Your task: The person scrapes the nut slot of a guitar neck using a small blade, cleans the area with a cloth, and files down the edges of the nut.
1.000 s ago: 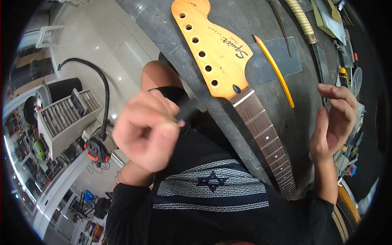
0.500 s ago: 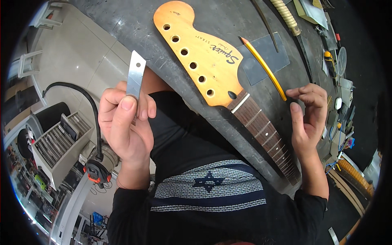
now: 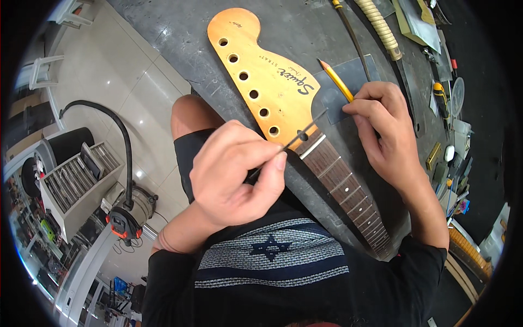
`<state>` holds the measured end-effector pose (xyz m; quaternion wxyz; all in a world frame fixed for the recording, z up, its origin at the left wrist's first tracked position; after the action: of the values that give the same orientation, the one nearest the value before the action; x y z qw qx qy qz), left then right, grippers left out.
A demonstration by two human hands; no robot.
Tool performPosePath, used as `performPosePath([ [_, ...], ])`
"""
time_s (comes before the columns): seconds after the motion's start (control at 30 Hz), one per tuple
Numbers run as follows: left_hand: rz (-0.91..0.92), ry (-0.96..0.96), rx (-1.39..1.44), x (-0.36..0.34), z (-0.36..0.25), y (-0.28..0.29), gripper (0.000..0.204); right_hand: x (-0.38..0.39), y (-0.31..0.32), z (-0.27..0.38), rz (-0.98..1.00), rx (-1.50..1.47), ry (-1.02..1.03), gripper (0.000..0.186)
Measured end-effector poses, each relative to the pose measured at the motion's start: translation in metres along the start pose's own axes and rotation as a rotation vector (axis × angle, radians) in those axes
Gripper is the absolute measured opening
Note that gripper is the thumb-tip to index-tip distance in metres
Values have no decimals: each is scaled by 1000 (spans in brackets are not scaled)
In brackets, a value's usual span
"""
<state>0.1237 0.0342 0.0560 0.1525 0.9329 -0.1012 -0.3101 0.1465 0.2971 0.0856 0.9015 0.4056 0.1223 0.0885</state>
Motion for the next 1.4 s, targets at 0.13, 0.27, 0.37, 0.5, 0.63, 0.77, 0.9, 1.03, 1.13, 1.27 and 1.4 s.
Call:
performPosePath([
  [0.13, 18, 26, -19, 3, -2, -4, 25, 0, 6, -7, -76, 45, 4, 32],
  [0.27, 78, 29, -17, 4, -1, -4, 24, -2, 14, -4, -95, -5, 33, 33],
  [0.37, 100, -3, -45, 4, -4, -4, 24, -10, 15, 4, -60, -156, 62, 32],
  [0.5, 96, 24, -45, 6, 0, -2, 23, -17, 19, 2, -70, -88, 72, 30],
  [0.63, 93, 53, -25, 7, 2, 4, 22, -10, 18, -4, -93, -75, 9, 28],
  [0.77, 55, 68, 7, 11, 6, 6, 22, -1, 15, 1, -82, -74, -45, 26],
  [0.9, 67, 135, 34, 15, 8, 10, 21, 13, 9, 16, -23, -88, -154, 26],
  [1.03, -55, 169, 133, 12, 15, 8, 18, 32, -13, 46, 92, -71, -208, 77],
  [1.13, -31, 179, 191, 16, 20, 8, 17, 37, -27, 58, 125, 125, -211, 75],
  [1.27, 49, 188, 216, 19, 22, 12, 13, 46, -30, 64, 112, 168, -216, 66],
  [1.4, 9, 118, 231, 10, 23, 12, 10, 43, -23, 70, 94, 131, -183, 55],
])
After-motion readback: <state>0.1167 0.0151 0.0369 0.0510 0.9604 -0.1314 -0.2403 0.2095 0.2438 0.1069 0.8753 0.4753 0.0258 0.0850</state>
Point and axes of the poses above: each hand's wrist, its own x-axis away from the middle knuckle, its own y-axis out of the back of the hand, z = x × y, the point moved 5 cm from there along -x, towards the middle knuckle, and after that the axes turned 11 degrees about -x, right-handed, at the moved point
